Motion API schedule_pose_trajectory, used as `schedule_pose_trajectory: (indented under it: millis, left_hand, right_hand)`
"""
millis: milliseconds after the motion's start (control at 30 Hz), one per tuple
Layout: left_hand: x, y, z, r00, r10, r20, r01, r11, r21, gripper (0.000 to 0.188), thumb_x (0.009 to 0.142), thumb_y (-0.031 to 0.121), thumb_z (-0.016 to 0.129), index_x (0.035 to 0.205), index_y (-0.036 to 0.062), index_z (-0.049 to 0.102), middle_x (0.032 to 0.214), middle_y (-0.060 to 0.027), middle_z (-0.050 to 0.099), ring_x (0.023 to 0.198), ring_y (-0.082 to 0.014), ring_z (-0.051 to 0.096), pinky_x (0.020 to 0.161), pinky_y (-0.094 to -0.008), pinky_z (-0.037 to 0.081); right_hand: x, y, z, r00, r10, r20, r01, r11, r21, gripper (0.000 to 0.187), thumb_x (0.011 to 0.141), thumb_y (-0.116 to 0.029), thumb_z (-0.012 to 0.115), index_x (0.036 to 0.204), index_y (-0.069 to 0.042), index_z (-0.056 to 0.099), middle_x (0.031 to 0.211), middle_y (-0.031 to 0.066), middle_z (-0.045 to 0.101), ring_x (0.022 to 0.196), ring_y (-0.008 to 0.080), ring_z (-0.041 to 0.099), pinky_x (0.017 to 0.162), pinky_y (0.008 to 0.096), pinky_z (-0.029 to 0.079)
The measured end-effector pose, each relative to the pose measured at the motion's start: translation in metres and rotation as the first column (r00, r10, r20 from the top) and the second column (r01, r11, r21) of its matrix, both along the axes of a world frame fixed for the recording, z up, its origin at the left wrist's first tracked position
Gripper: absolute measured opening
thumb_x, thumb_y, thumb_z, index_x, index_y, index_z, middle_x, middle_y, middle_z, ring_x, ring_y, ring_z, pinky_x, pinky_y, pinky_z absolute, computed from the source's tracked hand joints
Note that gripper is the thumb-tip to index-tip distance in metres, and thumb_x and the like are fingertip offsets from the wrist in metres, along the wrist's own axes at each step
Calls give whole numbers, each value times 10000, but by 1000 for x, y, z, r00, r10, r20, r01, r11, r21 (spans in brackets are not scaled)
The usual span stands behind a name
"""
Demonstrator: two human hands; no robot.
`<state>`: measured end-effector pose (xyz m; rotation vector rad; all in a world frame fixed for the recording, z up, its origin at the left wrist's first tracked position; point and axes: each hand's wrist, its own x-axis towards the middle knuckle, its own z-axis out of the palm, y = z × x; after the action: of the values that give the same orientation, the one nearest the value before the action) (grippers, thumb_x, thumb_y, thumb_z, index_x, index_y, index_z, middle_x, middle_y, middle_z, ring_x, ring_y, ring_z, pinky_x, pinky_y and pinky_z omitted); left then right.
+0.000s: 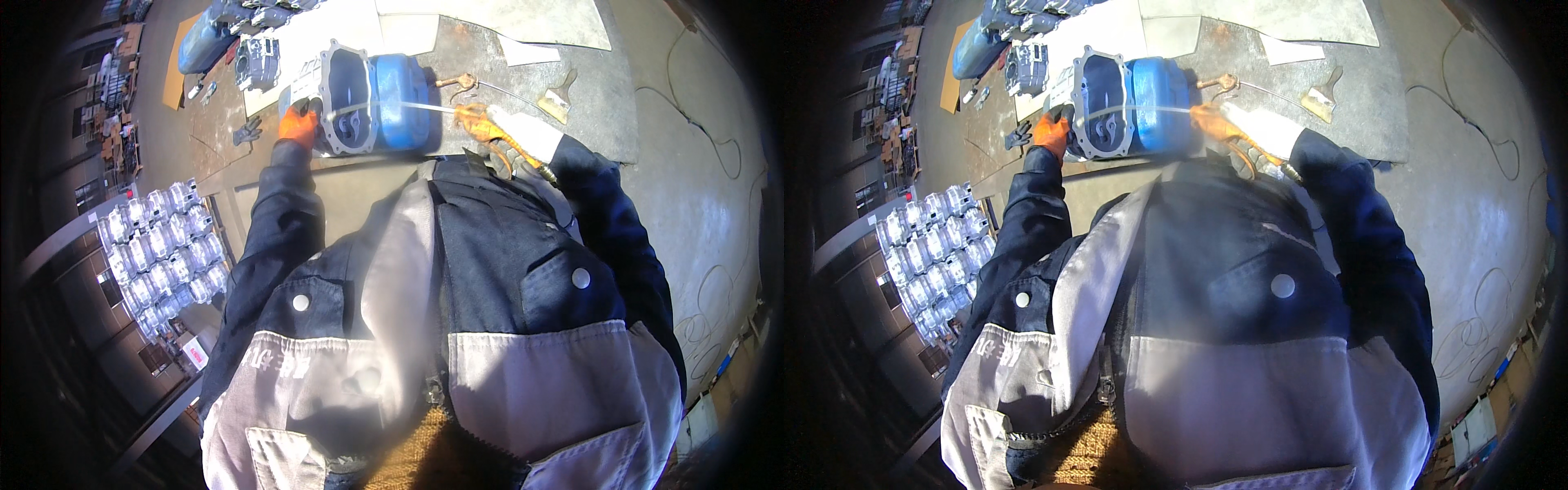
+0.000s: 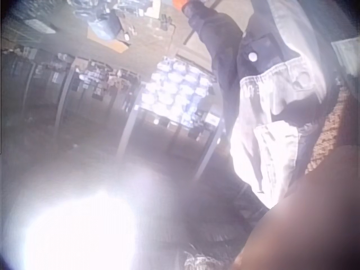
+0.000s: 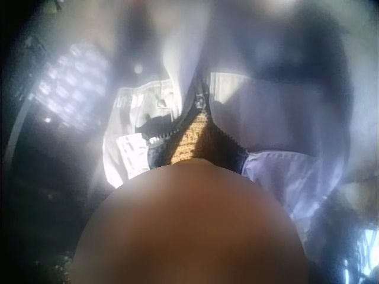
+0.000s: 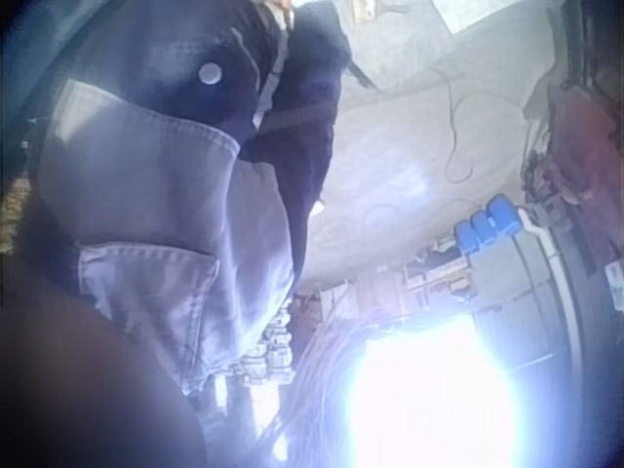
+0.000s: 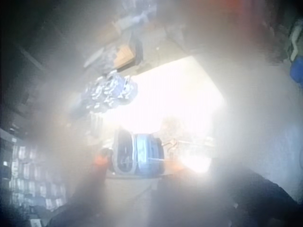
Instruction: The person repeatedly picks up metal engine blocks, sprays them with a handheld spray gun, and places them back on the work surface. The person handles each part one at a time, rotating them to spray different sides before setting them down.
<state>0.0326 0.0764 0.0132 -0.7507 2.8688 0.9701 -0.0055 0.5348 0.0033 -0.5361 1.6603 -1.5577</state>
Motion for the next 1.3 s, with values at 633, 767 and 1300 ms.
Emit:
schedule_pose_trajectory:
  millis: [633,767,1300]
  left_hand:
    - [10,41,-8,997,73,18,-67,974,-217,833,713,314,759,1371,-6,363,1301,-237,522,1220,-320,508,971,-381,426]
    - [32,-23,-34,976,180,-126,-191,978,-87,815,758,234,696,1428,-3,296,1199,-202,598,1122,-284,584,940,-331,444]
    - [46,-71,-37,919,180,-351,-191,981,3,580,823,217,653,1316,1,439,1193,-182,587,1109,-297,563,909,-366,452]
  right_hand:
    - [-21,-38,15,985,90,149,-155,842,517,629,987,-519,290,1152,-13,626,989,186,653,982,241,599,886,322,439]
    - [-43,-67,8,944,-247,219,269,960,-75,501,1032,-374,321,1302,10,494,1226,125,579,1130,174,542,978,281,421]
    - [-52,-105,32,842,-246,480,184,968,172,511,986,-446,447,1217,-9,572,1015,76,657,896,140,625,767,242,512]
